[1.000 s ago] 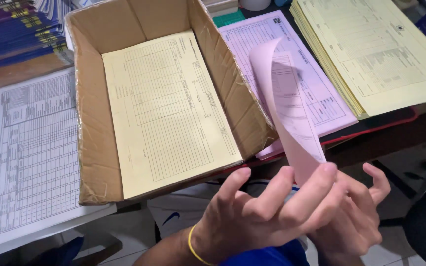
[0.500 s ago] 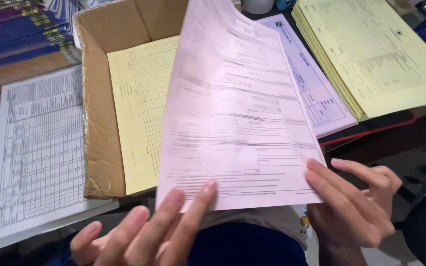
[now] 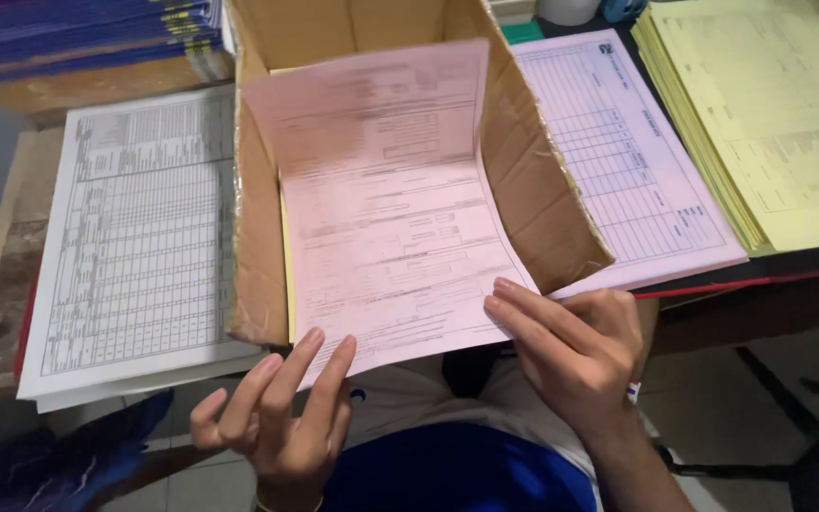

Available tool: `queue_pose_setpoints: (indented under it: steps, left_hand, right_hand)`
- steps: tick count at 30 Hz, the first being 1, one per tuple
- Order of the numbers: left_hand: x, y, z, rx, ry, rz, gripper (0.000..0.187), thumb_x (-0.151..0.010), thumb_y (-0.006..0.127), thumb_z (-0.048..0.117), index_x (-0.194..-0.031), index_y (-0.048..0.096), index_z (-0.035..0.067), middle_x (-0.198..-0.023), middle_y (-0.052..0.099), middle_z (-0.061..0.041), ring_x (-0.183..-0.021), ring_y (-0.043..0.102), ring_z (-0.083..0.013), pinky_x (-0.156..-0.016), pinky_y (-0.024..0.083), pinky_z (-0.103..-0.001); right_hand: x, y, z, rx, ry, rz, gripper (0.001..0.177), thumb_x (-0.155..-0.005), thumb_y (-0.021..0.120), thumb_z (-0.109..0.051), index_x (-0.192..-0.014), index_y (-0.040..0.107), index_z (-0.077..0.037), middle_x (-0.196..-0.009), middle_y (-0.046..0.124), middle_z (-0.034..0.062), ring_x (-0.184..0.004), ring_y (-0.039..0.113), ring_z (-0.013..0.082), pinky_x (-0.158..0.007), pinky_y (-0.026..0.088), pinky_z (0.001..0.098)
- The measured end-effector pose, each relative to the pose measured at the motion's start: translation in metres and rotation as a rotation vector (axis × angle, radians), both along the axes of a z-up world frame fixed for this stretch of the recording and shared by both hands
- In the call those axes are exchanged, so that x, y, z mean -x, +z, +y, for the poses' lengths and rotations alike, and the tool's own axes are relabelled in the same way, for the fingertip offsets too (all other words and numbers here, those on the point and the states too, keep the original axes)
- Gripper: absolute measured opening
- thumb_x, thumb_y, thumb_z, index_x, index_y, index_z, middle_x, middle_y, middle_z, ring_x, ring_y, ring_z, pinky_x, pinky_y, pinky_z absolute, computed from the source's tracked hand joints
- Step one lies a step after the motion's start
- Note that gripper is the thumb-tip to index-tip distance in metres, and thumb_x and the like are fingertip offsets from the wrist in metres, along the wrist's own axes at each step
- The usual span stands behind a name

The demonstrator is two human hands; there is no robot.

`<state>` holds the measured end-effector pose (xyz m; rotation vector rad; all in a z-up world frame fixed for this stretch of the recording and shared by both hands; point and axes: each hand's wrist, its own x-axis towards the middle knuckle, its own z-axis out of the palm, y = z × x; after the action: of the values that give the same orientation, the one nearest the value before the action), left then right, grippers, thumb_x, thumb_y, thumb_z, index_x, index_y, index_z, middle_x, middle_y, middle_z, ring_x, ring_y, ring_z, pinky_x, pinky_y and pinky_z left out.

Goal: Sort printed forms by color and type into a cardboard box

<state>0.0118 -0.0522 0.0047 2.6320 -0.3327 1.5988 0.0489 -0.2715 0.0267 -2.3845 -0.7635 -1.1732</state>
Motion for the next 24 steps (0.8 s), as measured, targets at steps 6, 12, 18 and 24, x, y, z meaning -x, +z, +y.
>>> queue_pose_setpoints:
  steps: [6,12,18,24]
  left_hand:
    - [-0.004,-0.01,0.001,0.03,0.03,0.054,0.015,-0.088,0.059,0.018,-0.087,0.072,0.025,-0.095,0.061,0.007,-0.08,0.035,-0.0163,-0.074,0.025,-0.033]
    - [-0.005,-0.023,0.007,0.05,0.028,0.098,0.019,-0.078,0.068,0.044,-0.091,0.07,0.029,-0.101,0.054,0.005,-0.086,0.037,-0.016,-0.08,0.028,-0.033]
    - [-0.006,-0.03,0.02,0.392,-0.027,0.1,0.082,-0.057,0.086,0.054,-0.104,0.04,0.006,-0.112,0.042,-0.016,-0.098,0.05,-0.0283,-0.079,0.042,-0.038]
    - [-0.009,-0.042,0.031,0.543,-0.052,0.288,0.099,-0.061,0.086,0.037,-0.129,0.028,-0.005,-0.13,0.033,-0.015,-0.115,0.042,-0.0238,-0.099,0.04,-0.038]
  right_hand:
    - [0.009,-0.025,-0.008,-0.152,-0.022,0.111,0.019,-0.073,0.08,-0.017,-0.088,0.068,-0.014,-0.107,0.049,0.0153,-0.092,0.05,0.0261,-0.084,0.043,0.0356]
    - [0.001,-0.045,-0.013,-0.214,-0.13,0.174,0.028,-0.07,0.084,-0.022,-0.092,0.068,-0.013,-0.104,0.037,0.0149,-0.094,0.045,0.0275,-0.076,0.042,0.035]
    - [-0.011,-0.058,-0.018,-0.204,-0.087,0.104,0.059,-0.063,0.085,-0.032,-0.103,0.053,-0.002,-0.095,0.045,0.0137,-0.072,0.045,0.0236,-0.071,0.043,0.0359]
    - [-0.011,-0.074,-0.018,-0.332,-0.078,0.141,0.1,-0.059,0.089,-0.018,-0.132,0.024,0.004,-0.131,0.028,0.0152,-0.119,0.039,0.0295,-0.097,0.044,0.0429]
